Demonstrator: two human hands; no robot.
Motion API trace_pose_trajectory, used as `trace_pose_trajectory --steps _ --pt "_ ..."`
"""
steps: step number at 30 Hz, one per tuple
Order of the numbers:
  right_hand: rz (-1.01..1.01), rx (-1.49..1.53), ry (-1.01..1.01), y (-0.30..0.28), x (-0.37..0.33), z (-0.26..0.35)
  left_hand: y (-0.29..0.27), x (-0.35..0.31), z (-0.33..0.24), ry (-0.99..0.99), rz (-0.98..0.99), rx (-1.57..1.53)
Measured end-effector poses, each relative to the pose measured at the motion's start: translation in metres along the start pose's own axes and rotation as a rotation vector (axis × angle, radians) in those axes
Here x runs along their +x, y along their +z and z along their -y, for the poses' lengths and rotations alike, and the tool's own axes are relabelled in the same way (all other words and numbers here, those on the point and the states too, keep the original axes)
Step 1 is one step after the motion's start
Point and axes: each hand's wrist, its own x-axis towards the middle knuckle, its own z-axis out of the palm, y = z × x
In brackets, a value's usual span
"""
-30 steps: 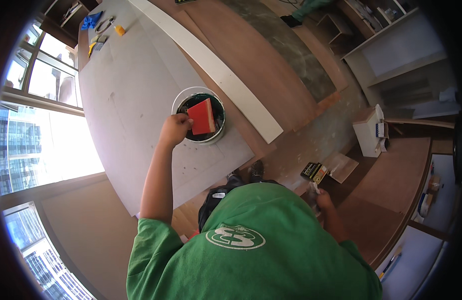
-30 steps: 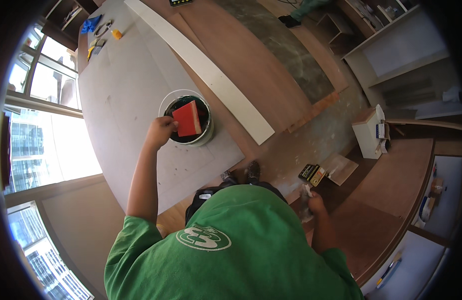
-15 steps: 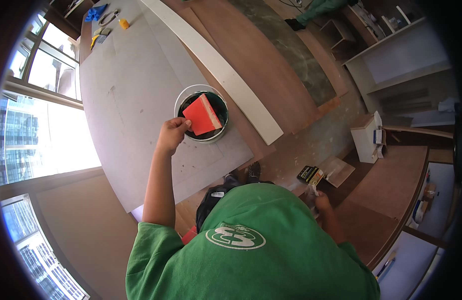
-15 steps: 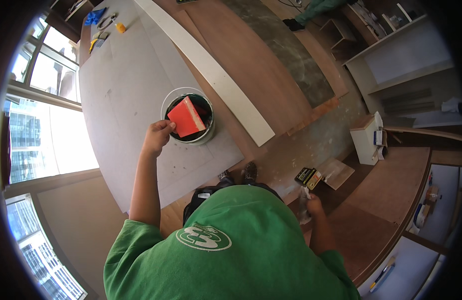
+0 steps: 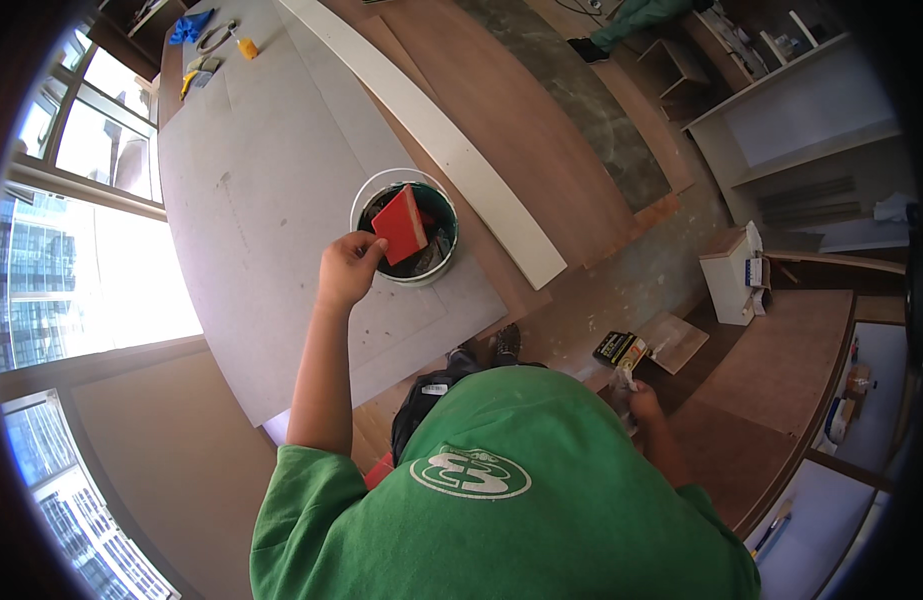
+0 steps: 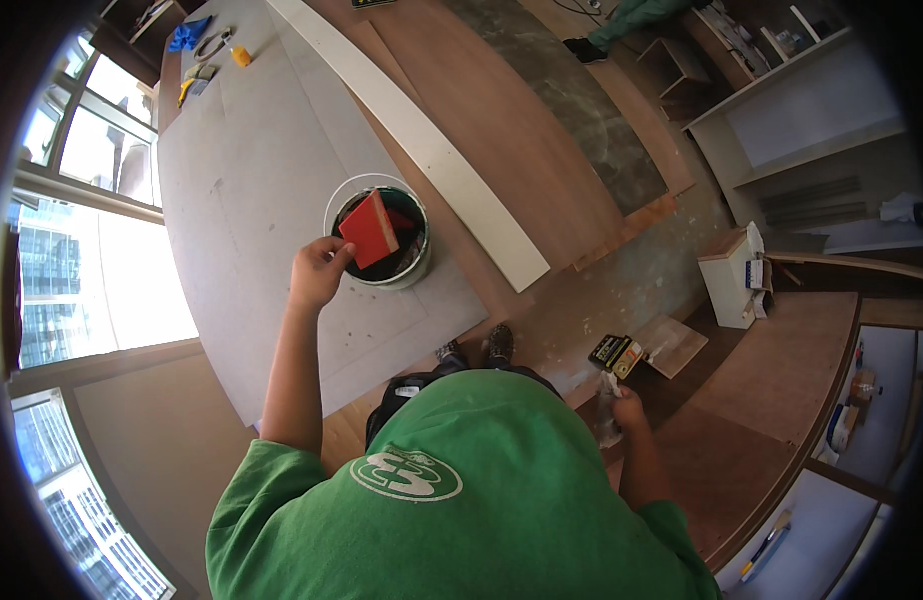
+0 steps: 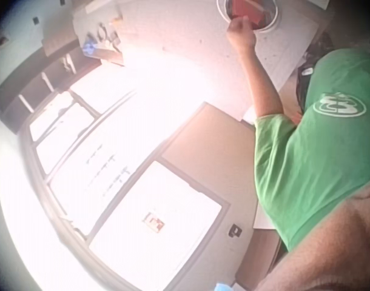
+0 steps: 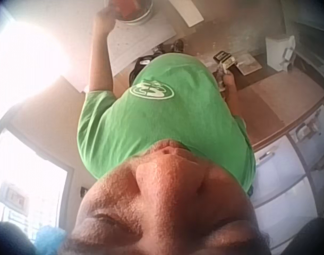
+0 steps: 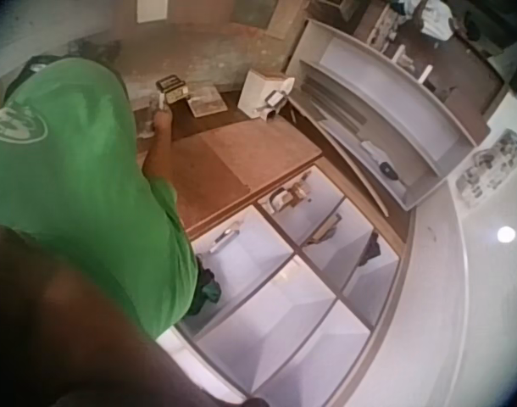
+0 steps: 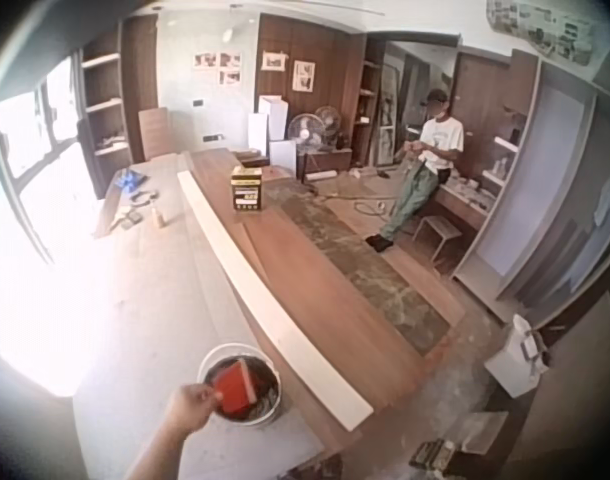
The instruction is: The person dips a sponge into a bucket and wipes down a long wooden furniture component on a workbench.
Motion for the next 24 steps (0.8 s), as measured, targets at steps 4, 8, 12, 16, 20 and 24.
trace_pose_trajectory --steps 4,8,12,16,20,24 --pt "0.005 -0.016 -0.004 0.001 0.001 -0.001 0.010 -0.014 0.008 0.352 -0.114 0.165" --pt "0.023 0.024 -0.018 -0.002 0.003 -0.008 0.018 -0.034 0.021 0.712 -0.196 0.376" --pt "0.018 0.000 0.008 -0.002 0.000 -0.005 0.019 -0.046 0.030 0.824 -0.207 0.441" --pt "0.047 0.032 -0.017 -0.002 -0.001 -0.002 0.020 -0.050 0.032 0.830 -0.214 0.420" --pt "0.090 0.048 0.005 0.007 -0.003 0.008 0.018 -0.054 0.041 0.821 -0.224 0.421" --pt "0.056 0.052 -0.067 0.008 -0.010 0.018 0.023 -0.052 0.035 0.816 -0.248 0.402"
